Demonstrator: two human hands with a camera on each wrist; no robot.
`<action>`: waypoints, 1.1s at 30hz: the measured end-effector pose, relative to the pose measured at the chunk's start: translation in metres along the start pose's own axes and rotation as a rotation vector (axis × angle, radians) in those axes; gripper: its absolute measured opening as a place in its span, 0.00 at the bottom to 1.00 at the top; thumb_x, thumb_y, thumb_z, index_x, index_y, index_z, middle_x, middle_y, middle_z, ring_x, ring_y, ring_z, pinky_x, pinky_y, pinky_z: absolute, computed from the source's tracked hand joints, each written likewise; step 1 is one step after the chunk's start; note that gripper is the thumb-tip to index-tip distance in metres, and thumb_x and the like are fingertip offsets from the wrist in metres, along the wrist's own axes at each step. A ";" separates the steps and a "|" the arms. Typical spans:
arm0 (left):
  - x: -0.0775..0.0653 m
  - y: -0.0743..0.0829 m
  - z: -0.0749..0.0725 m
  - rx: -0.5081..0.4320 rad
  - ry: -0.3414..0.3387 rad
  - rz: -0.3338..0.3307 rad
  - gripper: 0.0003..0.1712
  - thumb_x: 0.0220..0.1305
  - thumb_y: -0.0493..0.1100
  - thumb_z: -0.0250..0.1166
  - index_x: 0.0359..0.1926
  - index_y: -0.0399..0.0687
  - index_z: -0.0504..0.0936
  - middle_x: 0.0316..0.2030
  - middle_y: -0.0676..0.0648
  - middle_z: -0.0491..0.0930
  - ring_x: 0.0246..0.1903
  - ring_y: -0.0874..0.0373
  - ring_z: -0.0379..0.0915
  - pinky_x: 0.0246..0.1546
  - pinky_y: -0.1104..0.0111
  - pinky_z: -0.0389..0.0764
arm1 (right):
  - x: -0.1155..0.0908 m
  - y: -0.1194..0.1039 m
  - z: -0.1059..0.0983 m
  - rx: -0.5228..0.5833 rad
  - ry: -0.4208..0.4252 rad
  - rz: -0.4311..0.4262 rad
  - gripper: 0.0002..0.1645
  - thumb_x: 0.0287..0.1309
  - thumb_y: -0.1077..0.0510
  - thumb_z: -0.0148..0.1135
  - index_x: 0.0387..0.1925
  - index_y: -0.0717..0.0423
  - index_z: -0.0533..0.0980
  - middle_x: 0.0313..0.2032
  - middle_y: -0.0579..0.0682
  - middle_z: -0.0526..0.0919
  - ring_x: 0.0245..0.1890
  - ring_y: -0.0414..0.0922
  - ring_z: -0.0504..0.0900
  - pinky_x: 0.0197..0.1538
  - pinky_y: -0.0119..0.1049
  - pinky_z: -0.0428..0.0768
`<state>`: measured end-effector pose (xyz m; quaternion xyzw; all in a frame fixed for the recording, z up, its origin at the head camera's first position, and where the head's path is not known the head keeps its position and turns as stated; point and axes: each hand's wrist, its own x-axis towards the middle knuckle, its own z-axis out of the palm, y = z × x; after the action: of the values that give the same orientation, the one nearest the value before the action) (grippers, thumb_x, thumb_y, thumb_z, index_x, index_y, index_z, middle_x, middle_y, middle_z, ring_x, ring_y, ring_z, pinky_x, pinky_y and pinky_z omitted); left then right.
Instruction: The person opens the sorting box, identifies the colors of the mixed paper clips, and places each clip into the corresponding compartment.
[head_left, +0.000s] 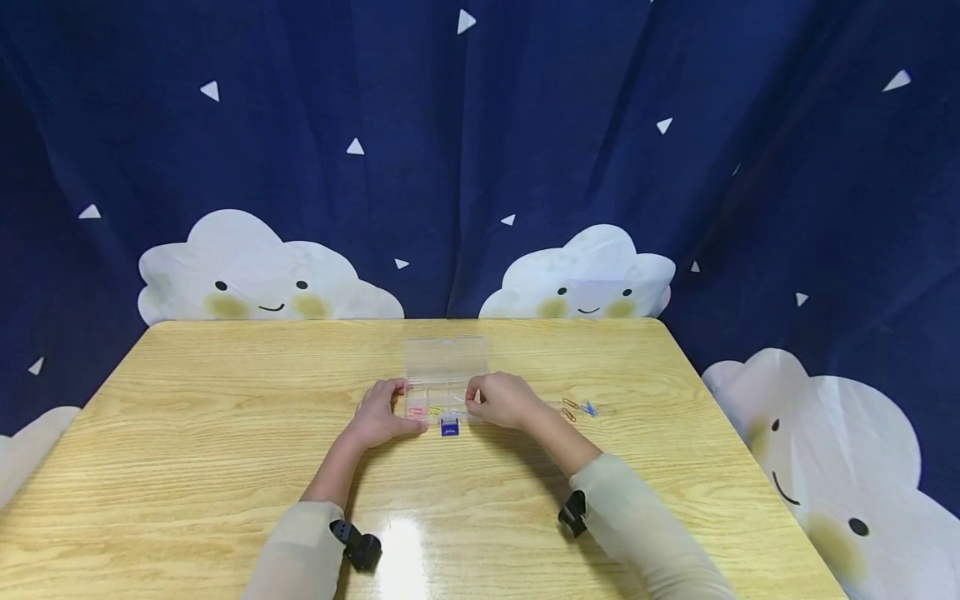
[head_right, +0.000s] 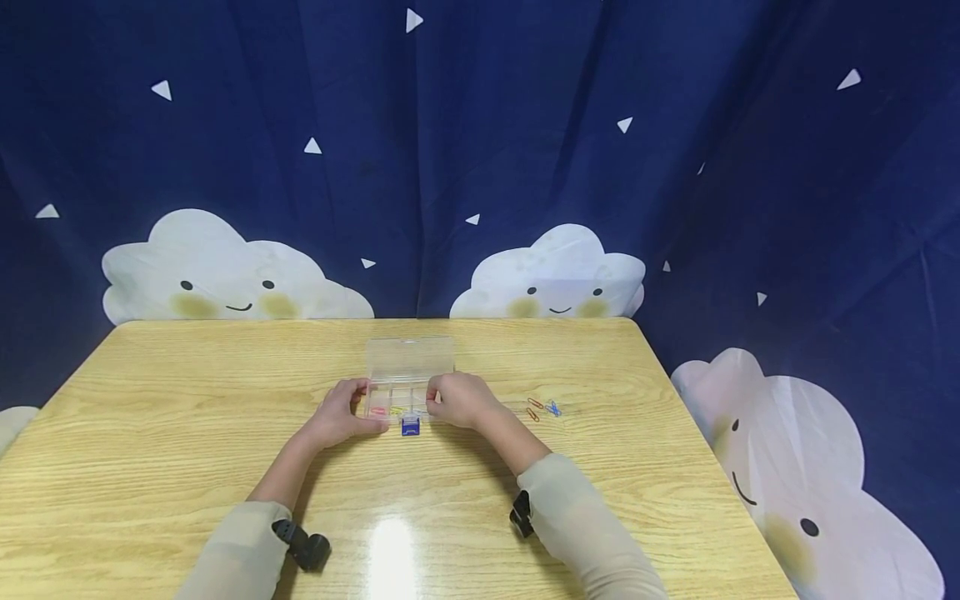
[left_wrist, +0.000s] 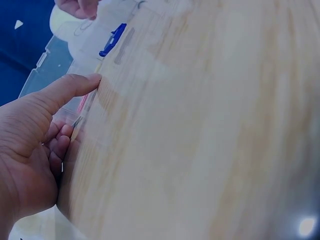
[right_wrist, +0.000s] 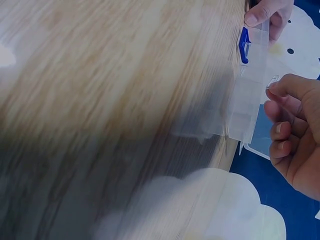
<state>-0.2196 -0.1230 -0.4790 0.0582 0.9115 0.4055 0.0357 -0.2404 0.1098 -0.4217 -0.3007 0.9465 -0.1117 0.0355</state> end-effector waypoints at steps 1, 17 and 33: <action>0.000 0.000 0.000 0.002 0.001 0.000 0.46 0.39 0.52 0.76 0.59 0.40 0.68 0.47 0.42 0.71 0.48 0.49 0.64 0.51 0.55 0.62 | 0.000 0.000 0.001 -0.002 0.002 -0.001 0.05 0.56 0.53 0.58 0.30 0.48 0.78 0.17 0.39 0.72 0.20 0.36 0.68 0.26 0.32 0.67; 0.002 -0.002 0.001 0.011 0.012 0.015 0.46 0.39 0.53 0.77 0.59 0.39 0.69 0.48 0.42 0.72 0.48 0.49 0.65 0.51 0.55 0.63 | -0.009 0.011 -0.009 0.050 0.006 0.085 0.07 0.59 0.51 0.60 0.34 0.49 0.80 0.19 0.40 0.74 0.19 0.36 0.68 0.25 0.31 0.66; 0.001 -0.001 0.001 0.008 0.009 -0.004 0.45 0.39 0.52 0.77 0.58 0.40 0.69 0.47 0.43 0.71 0.47 0.50 0.65 0.50 0.56 0.63 | -0.039 0.055 -0.020 0.083 0.021 0.189 0.10 0.61 0.51 0.58 0.38 0.51 0.80 0.22 0.42 0.76 0.20 0.38 0.69 0.24 0.32 0.66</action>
<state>-0.2208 -0.1224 -0.4802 0.0549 0.9133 0.4022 0.0322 -0.2421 0.1797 -0.4147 -0.2070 0.9656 -0.1498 0.0485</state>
